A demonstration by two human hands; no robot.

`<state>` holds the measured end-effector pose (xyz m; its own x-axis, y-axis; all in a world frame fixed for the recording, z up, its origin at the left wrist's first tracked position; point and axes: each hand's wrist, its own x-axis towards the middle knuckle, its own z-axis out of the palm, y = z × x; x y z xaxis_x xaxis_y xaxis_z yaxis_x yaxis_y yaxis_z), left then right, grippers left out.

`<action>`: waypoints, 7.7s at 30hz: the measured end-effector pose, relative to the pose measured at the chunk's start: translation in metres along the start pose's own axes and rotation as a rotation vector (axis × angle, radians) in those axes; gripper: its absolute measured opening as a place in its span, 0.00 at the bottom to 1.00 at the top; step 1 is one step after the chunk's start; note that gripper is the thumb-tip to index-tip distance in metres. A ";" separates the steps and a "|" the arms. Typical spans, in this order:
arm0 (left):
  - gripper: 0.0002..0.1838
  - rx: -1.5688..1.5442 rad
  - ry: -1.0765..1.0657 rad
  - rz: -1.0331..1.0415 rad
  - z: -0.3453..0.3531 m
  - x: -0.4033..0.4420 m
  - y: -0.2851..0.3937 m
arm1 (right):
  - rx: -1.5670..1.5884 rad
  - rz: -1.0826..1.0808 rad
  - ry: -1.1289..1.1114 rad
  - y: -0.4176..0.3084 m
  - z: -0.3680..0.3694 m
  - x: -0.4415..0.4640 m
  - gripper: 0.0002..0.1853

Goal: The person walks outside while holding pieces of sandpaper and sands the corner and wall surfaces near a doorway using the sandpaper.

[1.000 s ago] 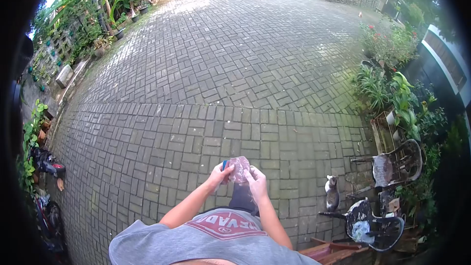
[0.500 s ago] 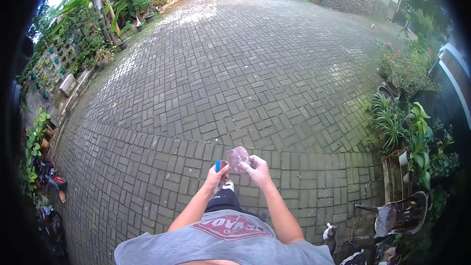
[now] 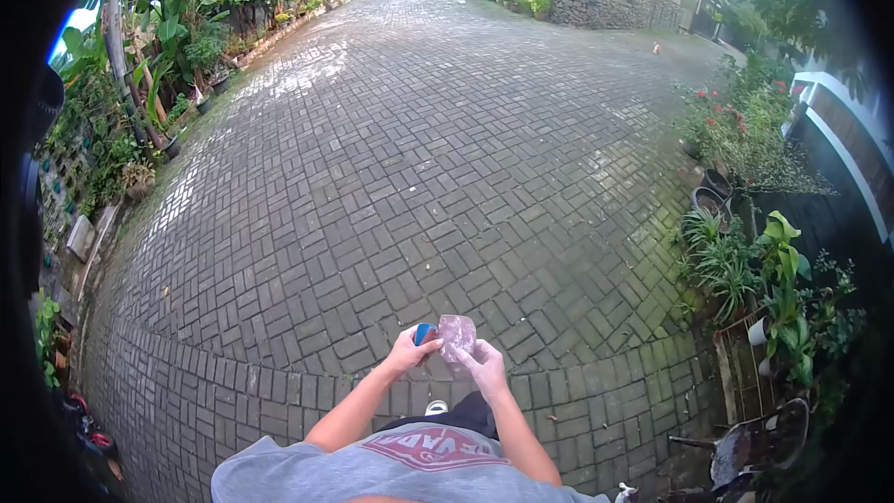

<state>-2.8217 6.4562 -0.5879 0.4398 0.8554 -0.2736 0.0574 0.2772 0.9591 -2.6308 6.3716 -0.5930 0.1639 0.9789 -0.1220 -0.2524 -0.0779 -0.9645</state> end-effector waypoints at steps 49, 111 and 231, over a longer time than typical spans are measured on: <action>0.12 -0.461 0.960 -0.190 -0.475 1.085 0.329 | -0.294 0.317 -1.079 -0.064 0.267 1.417 0.36; 0.23 -0.350 0.470 -0.146 -2.307 2.036 0.784 | -0.242 0.546 -0.737 0.035 1.638 2.865 0.20; 0.12 -0.701 0.526 -0.148 -5.371 4.691 1.622 | 0.345 0.075 -0.325 0.141 3.805 6.421 0.20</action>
<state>-5.4794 13.2683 -0.7063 -0.0078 0.8322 -0.5545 -0.5567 0.4570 0.6937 -5.2420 13.3647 -0.6203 -0.1599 0.9856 -0.0555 -0.5628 -0.1372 -0.8151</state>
